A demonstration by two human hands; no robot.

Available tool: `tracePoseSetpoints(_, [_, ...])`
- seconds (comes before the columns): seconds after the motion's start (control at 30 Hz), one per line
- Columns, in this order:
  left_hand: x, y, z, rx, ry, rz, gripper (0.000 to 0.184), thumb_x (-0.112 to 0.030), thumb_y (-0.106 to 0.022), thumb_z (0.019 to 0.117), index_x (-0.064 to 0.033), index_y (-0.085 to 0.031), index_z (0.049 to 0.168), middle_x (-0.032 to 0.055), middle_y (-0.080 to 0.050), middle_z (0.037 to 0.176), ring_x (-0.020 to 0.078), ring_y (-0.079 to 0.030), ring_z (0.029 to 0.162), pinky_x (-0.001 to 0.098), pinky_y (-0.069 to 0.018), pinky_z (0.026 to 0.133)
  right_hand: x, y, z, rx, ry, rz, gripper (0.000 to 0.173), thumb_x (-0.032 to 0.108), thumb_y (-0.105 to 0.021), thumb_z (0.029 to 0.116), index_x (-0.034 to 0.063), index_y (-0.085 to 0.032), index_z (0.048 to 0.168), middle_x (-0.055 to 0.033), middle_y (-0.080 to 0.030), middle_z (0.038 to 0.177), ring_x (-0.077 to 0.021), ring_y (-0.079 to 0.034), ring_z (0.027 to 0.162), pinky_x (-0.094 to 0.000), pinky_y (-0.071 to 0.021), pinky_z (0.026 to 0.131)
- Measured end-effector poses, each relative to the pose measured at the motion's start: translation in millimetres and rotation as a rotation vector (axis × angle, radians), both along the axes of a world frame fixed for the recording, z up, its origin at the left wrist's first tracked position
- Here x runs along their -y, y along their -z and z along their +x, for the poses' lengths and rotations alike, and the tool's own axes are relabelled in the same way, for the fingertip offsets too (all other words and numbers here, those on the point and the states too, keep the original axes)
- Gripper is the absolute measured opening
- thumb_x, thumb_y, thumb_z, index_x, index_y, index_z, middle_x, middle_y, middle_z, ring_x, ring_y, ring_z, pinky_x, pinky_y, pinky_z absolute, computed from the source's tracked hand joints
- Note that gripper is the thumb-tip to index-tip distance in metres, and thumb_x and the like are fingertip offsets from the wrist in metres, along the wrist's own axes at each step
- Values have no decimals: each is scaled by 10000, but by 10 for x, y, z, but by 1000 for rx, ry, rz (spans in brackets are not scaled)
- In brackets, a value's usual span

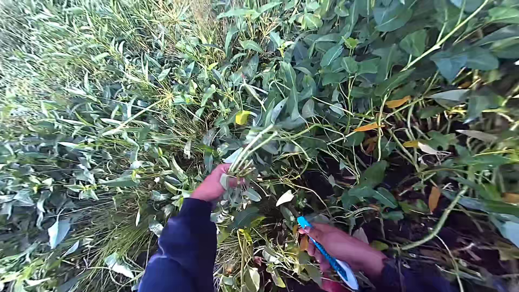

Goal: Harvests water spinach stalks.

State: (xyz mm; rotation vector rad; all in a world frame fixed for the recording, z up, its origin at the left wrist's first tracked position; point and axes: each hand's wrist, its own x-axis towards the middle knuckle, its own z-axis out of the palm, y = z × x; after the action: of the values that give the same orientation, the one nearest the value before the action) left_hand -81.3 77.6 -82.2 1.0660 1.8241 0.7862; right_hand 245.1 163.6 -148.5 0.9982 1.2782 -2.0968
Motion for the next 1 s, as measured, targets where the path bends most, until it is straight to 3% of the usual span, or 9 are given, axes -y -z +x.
tracePoseSetpoints(0.13, [292,-239,-242,11,-501,144,201,39,-605,961,-39,-646,1141,31,-715,893,74,-618,657,221,-531,588,-156,-17,16,-15,260,86,430,332,-281,1146,139,-300,1529,-66,-649,889,-152,-640,637,-325,-577,609])
tracePoseSetpoints(0.27, [733,-385,-591,-43,-768,386,154,-51,-522,1016,-114,-594,1137,-53,-661,820,8,-553,561,160,-483,501,-409,125,393,43,711,221,412,282,-332,1141,95,-351,1508,-76,-680,870,-148,-639,620,-303,-565,566])
tracePoseSetpoints(0.37, [1090,-494,-829,-53,-886,523,134,-103,-462,1073,-128,-573,1143,-66,-655,874,-5,-526,551,147,-462,482,-557,155,627,97,779,197,409,298,-306,1145,112,-364,1504,-82,-691,872,-141,-639,618,-274,-548,553])
tracePoseSetpoints(0.47, [1351,-637,-867,-110,-892,567,168,-121,-430,1078,-131,-580,1155,-78,-668,892,-6,-547,563,150,-485,498,-564,107,626,62,778,136,372,297,-286,1146,104,-431,1429,-86,-700,873,-132,-633,609,-256,-534,535])
tracePoseSetpoints(0.63, [1746,-1083,-832,-171,-951,715,172,-139,-412,1093,-168,-570,1153,-111,-678,919,-31,-592,636,122,-502,553,-490,154,554,-31,694,112,363,287,-305,1141,119,-442,1433,-108,-693,861,-156,-634,577,-273,-535,496])
tracePoseSetpoints(0.7, [1877,-1331,-808,-193,-979,736,167,-165,-417,1102,-171,-576,1151,-112,-686,928,-38,-616,674,115,-517,578,-473,128,599,-82,622,105,338,242,-313,1132,96,-433,1412,-109,-696,881,-172,-654,604,-300,-563,527])
tracePoseSetpoints(0.77, [1963,-1592,-779,-177,-986,707,200,-207,-394,1112,-183,-588,1156,-111,-678,930,-42,-576,613,115,-494,523,-486,18,589,-135,522,150,330,183,-314,1092,80,-417,1388,-91,-693,921,-171,-675,648,-322,-589,578])
tracePoseSetpoints(0.9, [1865,-2130,-585,18,-872,670,292,-254,-312,1123,-202,-596,1082,-104,-653,854,-53,-428,442,102,-416,405,-585,-417,388,-371,359,459,366,164,-530,970,46,-508,1316,-46,-680,955,-131,-641,679,-296,-551,578])
tracePoseSetpoints(1.0, [1625,-2400,-437,299,-591,677,231,-291,-442,1090,-226,-664,1090,-75,-680,933,-51,-493,474,105,-478,442,-731,-895,112,-587,392,718,397,334,-745,838,134,-645,1166,-16,-698,935,-129,-646,667,-280,-548,545])
